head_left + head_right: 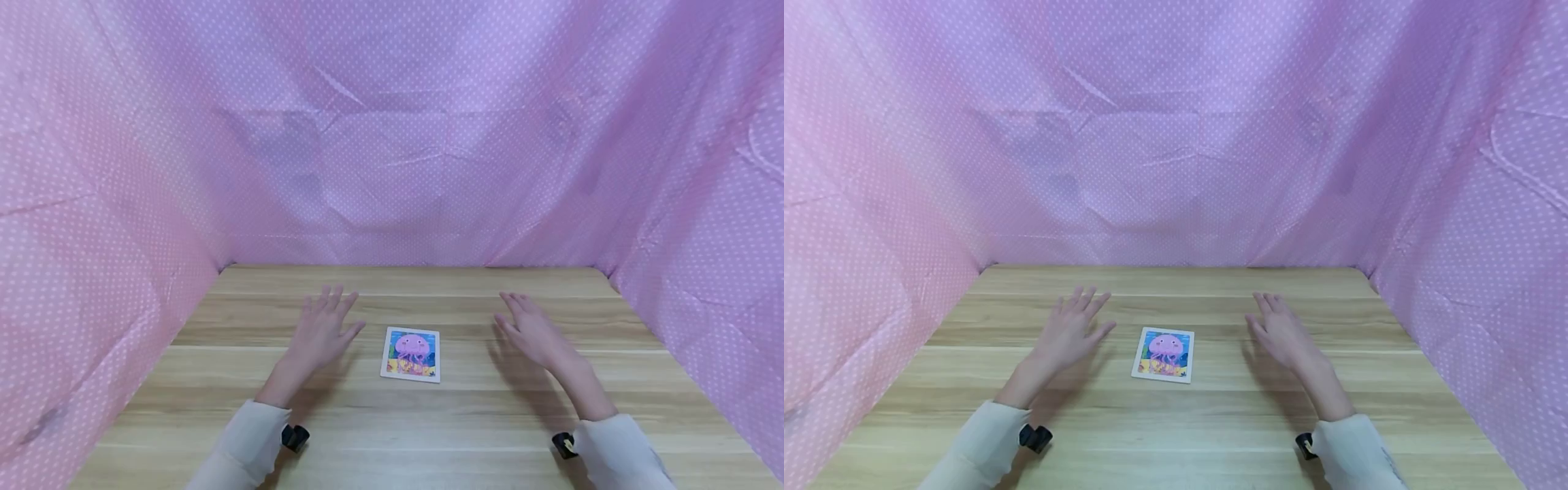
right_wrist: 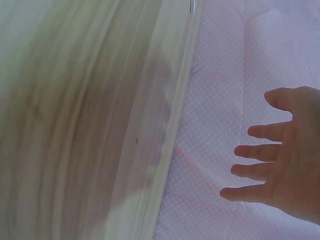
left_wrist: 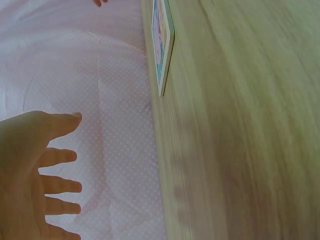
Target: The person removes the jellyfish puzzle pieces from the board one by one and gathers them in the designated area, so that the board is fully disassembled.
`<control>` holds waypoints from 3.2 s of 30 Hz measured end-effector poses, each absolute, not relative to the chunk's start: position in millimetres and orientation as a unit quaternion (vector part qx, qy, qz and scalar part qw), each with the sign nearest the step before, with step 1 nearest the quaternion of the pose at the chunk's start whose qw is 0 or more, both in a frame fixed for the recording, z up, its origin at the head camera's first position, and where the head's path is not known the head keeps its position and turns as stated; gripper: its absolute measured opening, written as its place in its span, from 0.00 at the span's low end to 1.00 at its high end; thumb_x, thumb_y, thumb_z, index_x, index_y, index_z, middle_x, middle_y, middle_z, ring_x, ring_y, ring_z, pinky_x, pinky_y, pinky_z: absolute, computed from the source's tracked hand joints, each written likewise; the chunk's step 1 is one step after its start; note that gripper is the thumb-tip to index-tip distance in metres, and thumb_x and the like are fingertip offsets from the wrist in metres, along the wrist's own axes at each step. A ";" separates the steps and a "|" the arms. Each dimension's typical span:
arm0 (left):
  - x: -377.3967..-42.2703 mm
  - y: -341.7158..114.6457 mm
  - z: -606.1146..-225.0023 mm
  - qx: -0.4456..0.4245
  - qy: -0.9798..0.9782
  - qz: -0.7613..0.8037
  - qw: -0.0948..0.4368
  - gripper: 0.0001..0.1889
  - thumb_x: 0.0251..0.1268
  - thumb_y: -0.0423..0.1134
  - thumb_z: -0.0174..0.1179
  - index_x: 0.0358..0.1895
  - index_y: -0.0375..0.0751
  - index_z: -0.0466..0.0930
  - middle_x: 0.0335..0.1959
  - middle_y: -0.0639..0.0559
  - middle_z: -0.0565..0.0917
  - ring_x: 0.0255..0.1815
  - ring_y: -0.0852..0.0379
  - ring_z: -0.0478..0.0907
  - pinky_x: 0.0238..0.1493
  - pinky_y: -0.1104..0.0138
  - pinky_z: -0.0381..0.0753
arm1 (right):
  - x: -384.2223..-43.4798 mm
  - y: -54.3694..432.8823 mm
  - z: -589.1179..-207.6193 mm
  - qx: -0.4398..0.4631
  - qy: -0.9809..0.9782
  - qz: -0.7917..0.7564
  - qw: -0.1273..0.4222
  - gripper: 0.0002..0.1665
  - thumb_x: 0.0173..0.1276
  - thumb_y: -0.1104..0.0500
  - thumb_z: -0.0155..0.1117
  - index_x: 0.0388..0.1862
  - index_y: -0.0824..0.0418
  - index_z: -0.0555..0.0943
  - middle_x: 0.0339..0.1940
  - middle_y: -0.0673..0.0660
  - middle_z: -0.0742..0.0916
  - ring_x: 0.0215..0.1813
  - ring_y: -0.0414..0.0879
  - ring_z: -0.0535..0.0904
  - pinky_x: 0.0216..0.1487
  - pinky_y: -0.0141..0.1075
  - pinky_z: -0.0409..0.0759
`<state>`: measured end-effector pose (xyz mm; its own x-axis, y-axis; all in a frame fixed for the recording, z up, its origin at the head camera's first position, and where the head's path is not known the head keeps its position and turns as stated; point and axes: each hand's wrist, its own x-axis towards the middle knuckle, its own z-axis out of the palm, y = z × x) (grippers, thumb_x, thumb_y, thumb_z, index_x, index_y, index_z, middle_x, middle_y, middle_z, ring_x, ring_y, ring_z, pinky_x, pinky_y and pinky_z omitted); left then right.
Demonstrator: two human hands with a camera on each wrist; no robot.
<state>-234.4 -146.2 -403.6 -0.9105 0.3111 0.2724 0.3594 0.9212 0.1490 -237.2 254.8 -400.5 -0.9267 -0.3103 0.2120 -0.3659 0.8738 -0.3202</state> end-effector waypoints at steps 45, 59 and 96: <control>-223.6 -87.0 -436.7 -0.360 -0.921 -0.126 -0.079 0.32 0.74 0.53 0.58 0.74 0.37 0.67 0.76 0.41 0.64 0.77 0.45 0.58 0.74 0.54 0.59 | -263.5 179.2 -419.9 0.253 -0.945 0.209 -0.006 0.35 0.83 0.46 0.45 0.76 0.70 0.63 0.73 0.74 0.68 0.74 0.69 0.61 0.74 0.60 0.57; -227.4 -80.2 -443.3 -0.399 -0.911 -0.087 -0.058 0.27 0.76 0.47 0.57 0.68 0.33 0.73 0.71 0.37 0.69 0.73 0.44 0.66 0.69 0.56 0.69 | -267.4 148.9 -425.3 0.308 -0.930 0.197 -0.032 0.29 0.81 0.55 0.49 0.71 0.75 0.68 0.69 0.76 0.71 0.73 0.68 0.64 0.73 0.58 0.61; -225.4 -84.0 -430.5 -0.427 -0.902 -0.056 -0.033 0.14 0.71 0.41 0.64 0.53 0.37 0.82 0.55 0.44 0.82 0.43 0.57 0.82 0.43 0.67 0.83 | -288.7 75.9 -444.5 0.279 -0.921 0.267 -0.047 0.09 0.72 0.63 0.63 0.47 0.67 0.81 0.47 0.60 0.81 0.52 0.54 0.78 0.55 0.46 0.80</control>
